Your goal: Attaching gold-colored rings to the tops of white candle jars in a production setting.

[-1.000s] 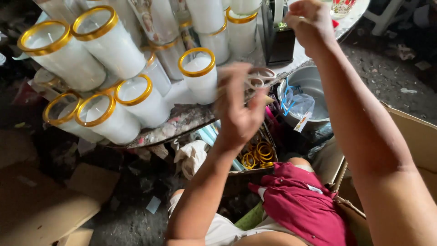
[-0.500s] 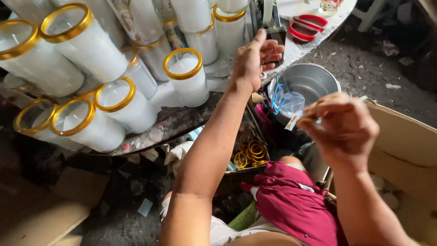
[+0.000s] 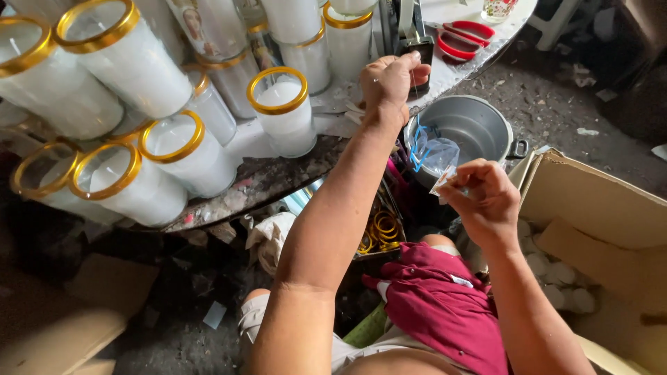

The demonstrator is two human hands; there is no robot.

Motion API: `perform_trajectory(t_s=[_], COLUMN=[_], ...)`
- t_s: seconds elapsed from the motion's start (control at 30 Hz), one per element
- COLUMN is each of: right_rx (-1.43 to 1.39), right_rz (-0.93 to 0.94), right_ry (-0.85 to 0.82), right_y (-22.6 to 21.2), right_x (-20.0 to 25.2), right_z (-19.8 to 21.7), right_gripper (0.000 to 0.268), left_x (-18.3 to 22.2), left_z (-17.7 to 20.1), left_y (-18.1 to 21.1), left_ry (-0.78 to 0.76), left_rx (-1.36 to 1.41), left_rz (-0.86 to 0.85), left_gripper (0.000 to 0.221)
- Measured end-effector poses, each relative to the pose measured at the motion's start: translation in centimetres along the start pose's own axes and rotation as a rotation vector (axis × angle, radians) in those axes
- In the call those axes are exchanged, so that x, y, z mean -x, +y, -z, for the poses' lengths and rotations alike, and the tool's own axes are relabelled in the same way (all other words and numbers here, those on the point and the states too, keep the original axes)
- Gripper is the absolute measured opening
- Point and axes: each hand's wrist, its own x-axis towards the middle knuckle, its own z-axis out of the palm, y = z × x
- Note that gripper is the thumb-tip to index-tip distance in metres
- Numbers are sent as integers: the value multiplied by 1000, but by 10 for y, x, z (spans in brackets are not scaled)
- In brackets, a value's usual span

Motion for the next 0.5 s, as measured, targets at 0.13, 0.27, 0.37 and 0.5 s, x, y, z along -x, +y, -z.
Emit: perform_trajectory(t_s=[0.13, 0.27, 0.37, 0.5], right_rx=[-22, -63, -33, 96], right_rz=[-37, -30, 11, 269], right_ry=[12, 6, 19, 14], right_y=[4, 15, 18, 3], right_x=[2, 8, 1, -24], right_z=[-2, 4, 15, 23], right_gripper=[30, 32, 35, 38], left_x=[8, 11, 24, 89], left_z=[-2, -5, -4, 32], left_y=[6, -5, 4, 56], left_ry=[28, 72, 7, -147], left_rx=[-28, -115, -166, -105], left_rz=[-3, -40, -236, -517], left_gripper=[12, 11, 19, 25])
